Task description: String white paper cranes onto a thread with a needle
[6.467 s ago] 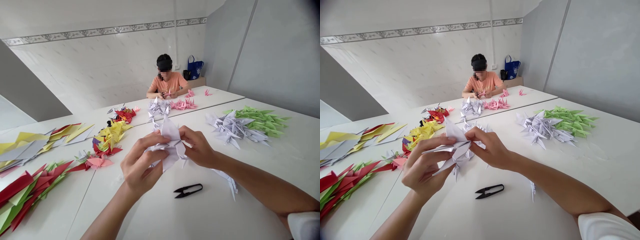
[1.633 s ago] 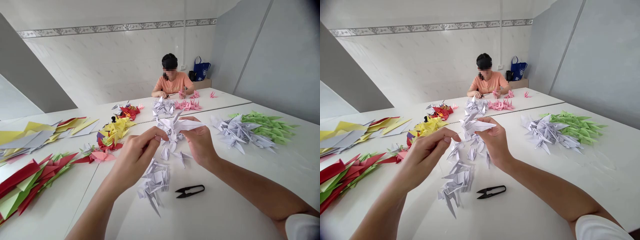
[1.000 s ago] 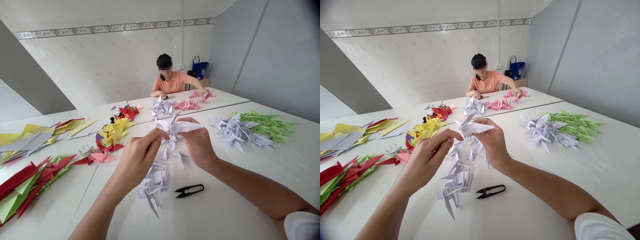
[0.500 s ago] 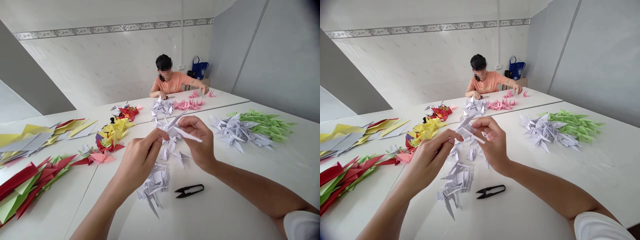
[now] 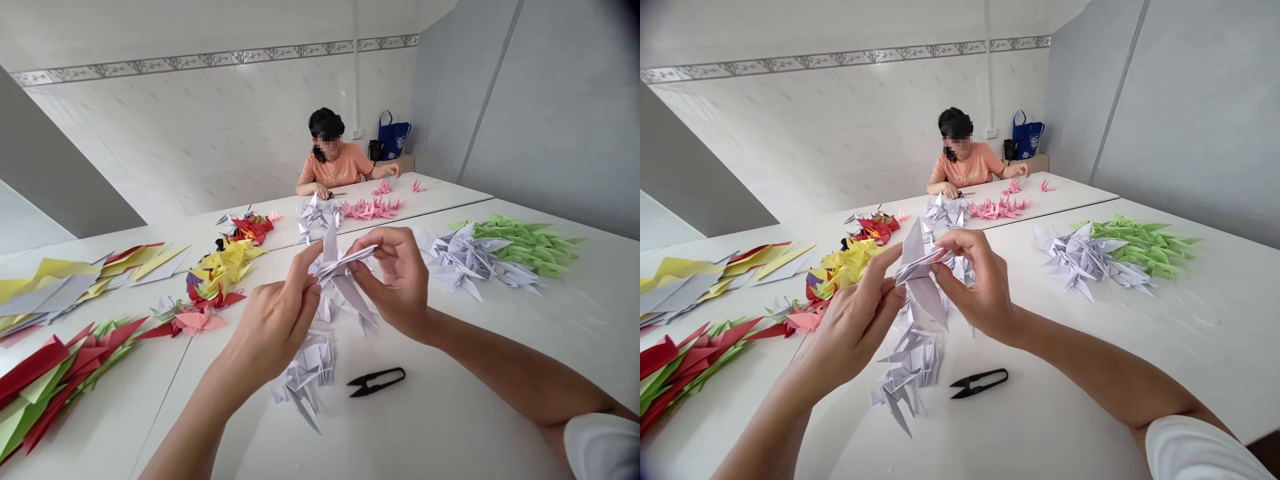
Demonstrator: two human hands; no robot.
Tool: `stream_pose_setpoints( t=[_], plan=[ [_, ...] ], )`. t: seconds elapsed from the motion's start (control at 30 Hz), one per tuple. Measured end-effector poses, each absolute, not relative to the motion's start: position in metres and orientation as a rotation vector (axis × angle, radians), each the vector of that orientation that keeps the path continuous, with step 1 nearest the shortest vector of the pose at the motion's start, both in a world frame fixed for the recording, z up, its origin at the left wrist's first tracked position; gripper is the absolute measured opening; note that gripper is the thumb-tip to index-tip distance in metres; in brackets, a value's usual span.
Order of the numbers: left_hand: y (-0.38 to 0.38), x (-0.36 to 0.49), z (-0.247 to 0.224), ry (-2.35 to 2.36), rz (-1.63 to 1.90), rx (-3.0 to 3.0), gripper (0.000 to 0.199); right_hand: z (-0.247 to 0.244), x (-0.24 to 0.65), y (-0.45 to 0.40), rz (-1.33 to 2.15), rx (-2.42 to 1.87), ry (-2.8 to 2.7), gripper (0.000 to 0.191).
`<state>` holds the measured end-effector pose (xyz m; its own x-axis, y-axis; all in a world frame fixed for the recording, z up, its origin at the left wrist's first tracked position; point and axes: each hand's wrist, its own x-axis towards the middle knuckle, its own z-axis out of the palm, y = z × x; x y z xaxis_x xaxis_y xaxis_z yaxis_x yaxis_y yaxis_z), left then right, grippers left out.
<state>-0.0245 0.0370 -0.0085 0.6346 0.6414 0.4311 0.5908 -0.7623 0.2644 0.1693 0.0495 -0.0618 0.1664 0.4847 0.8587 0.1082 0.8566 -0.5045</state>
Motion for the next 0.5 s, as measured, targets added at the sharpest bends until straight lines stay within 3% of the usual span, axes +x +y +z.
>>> stream_pose_setpoints(
  t=[0.13, 0.5],
  plan=[
    [0.0376, -0.0252, -0.0086, 0.998, 0.828, 2.758, 0.063, -0.0589, 0.171, 0.0495, 0.377, -0.493, -1.439, 0.027],
    [0.0397, -0.0211, -0.0162, 1.002, 0.94, 2.745, 0.066, -0.0524, 0.1731, 0.0486, 0.417, -0.496, -1.498, 0.025]
  ],
)
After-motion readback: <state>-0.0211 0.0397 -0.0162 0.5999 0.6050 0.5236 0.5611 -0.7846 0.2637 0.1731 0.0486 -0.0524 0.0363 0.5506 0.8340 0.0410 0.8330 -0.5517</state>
